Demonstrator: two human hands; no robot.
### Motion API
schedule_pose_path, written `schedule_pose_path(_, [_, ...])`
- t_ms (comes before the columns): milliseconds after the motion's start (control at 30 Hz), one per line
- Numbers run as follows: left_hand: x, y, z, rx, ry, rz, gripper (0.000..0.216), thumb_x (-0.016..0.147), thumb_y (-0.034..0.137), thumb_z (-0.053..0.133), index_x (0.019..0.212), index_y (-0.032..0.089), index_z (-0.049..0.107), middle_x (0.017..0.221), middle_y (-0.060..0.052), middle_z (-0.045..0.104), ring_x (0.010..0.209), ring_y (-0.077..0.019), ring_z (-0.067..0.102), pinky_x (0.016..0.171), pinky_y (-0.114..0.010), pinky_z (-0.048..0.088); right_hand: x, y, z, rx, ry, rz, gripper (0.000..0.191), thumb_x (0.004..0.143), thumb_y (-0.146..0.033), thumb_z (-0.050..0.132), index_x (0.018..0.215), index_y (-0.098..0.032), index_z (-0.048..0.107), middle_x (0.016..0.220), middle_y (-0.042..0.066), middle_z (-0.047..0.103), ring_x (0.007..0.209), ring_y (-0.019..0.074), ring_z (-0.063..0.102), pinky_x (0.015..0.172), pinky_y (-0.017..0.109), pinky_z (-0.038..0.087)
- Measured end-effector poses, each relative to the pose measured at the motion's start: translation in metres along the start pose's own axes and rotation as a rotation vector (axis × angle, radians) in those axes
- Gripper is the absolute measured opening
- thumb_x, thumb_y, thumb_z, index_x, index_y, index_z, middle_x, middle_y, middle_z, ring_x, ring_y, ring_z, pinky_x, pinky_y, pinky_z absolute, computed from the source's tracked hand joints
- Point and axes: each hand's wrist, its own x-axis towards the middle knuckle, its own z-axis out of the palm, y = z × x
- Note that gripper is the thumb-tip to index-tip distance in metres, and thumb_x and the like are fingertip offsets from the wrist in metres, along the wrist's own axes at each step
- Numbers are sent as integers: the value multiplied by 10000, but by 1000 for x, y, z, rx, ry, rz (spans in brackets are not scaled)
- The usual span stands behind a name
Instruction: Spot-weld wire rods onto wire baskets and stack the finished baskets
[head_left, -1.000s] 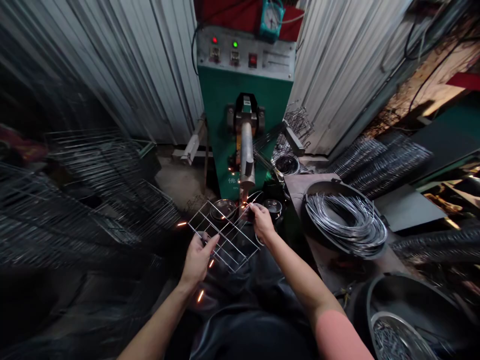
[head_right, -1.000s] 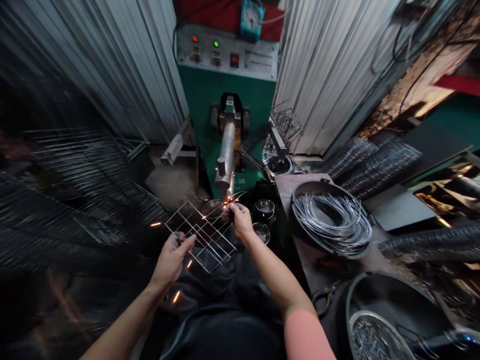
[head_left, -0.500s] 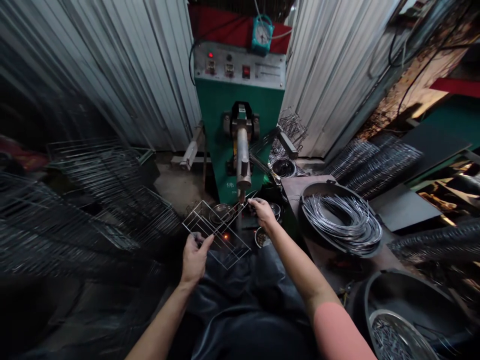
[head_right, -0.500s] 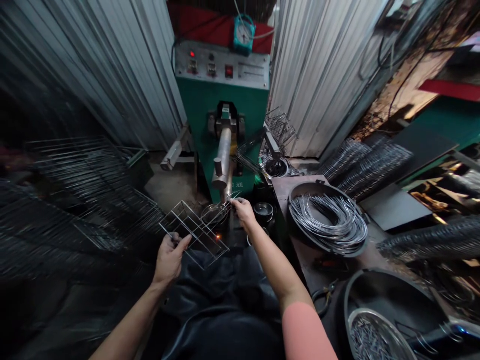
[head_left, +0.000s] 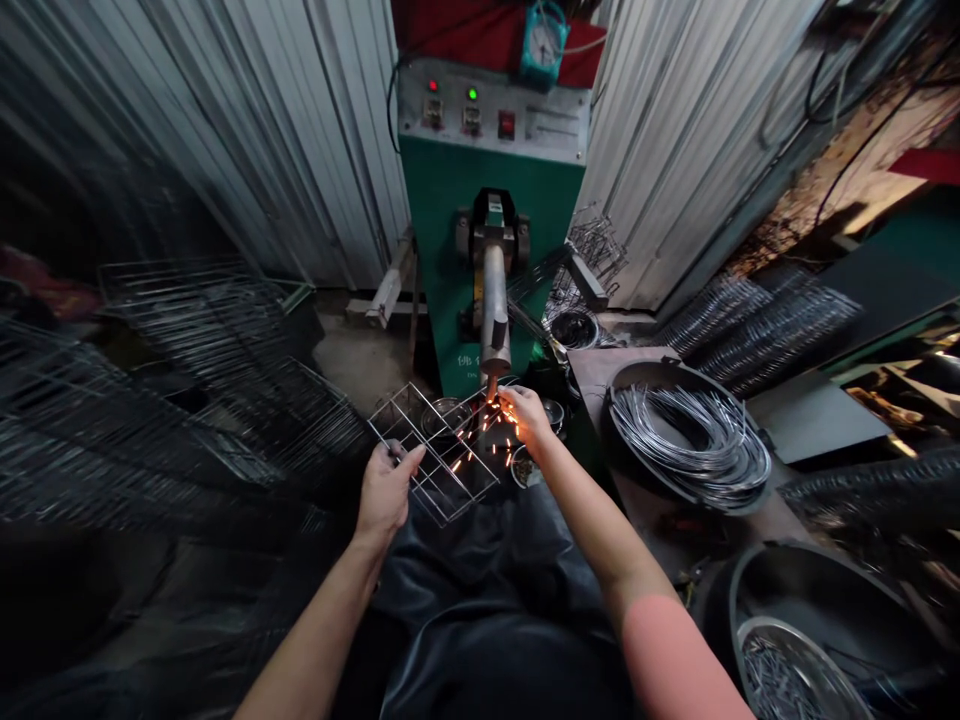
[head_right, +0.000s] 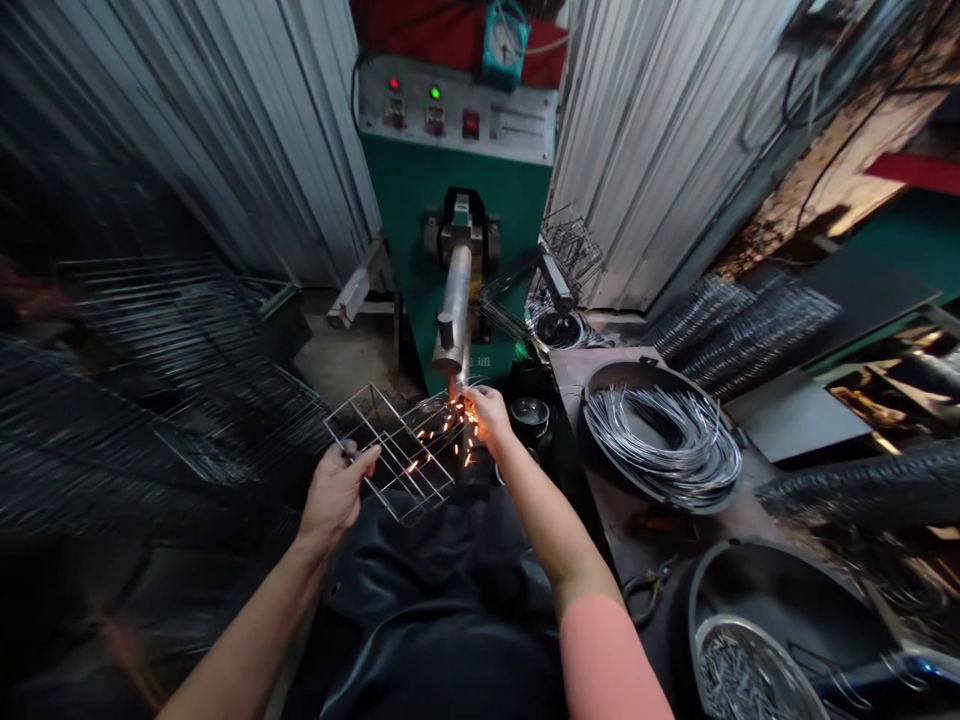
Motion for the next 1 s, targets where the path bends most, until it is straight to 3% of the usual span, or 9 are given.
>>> schedule_pose_path(100, [3,3,-1,25,-32,-63,426,531,375,751,745,188,434,612,83,429,524,-67,444,540,-216,353,-7,-1,-5,-40,-6,9,261,596,-371,698,570,-163,543,471,-48,474,411,60,375,380,199,235])
schedule_pose_path(200, [-1,2,-3,39,-76,-120,456,533,417,752,770,188,438,608,81,444,510,-71,454,513,-215,360,-33,4,-29,-76,-34,2,313,602,-438,708,689,-158,597,528,-45,507,438,62,392,396,192,238])
schedule_pose_path(300, [-17,-2,-12,-44,-112,-192,486,522,412,769,763,197,405,592,97,427,485,-55,433,552,-227,422,-79,21,-79,-134,-39,25,352,635,-481,690,742,-158,605,552,-43,509,455,65,398,421,193,259])
schedule_pose_path(433, [-49,-9,-43,-133,-265,-257,451,575,341,777,727,205,375,542,112,418,446,-36,384,716,-304,498,-148,50,-154,-195,103,110,341,626,-473,702,706,-161,588,556,-32,502,482,84,422,453,211,294])
schedule_pose_path(533, [-69,-9,-68,-190,-405,-239,396,633,308,755,697,207,378,473,111,402,434,-48,367,805,-381,503,-187,64,-186,-178,151,207,325,627,-461,697,687,-167,572,534,-39,479,466,87,414,453,218,286])
schedule_pose_path(667, [-89,-9,-76,-477,-374,-279,317,653,328,730,729,203,449,433,116,326,427,-60,346,829,-458,518,-215,68,-182,-219,88,185,291,616,-364,711,807,-165,621,618,-31,546,499,89,452,496,226,340])
schedule_pose_path(800, [-113,-23,-63,-779,-233,-611,208,771,356,599,770,184,482,461,91,326,413,-65,372,680,-320,571,-236,70,-154,-184,-149,117,477,637,-283,718,1093,-211,596,911,1,621,567,77,523,615,248,421])
schedule_pose_path(900, [-130,-39,-56,-882,-180,-885,144,874,264,433,789,158,479,488,63,378,411,-62,431,622,-218,553,-255,80,-139,-70,-271,139,547,692,-297,696,1207,-219,529,844,0,633,623,97,566,683,270,444])
schedule_pose_path(1000, [-136,-54,-55,-922,-166,-1043,160,892,216,360,814,147,481,485,53,410,425,-73,484,654,-230,559,-270,94,-134,7,-329,215,436,701,-319,695,1105,-187,596,769,13,632,663,116,580,700,279,452])
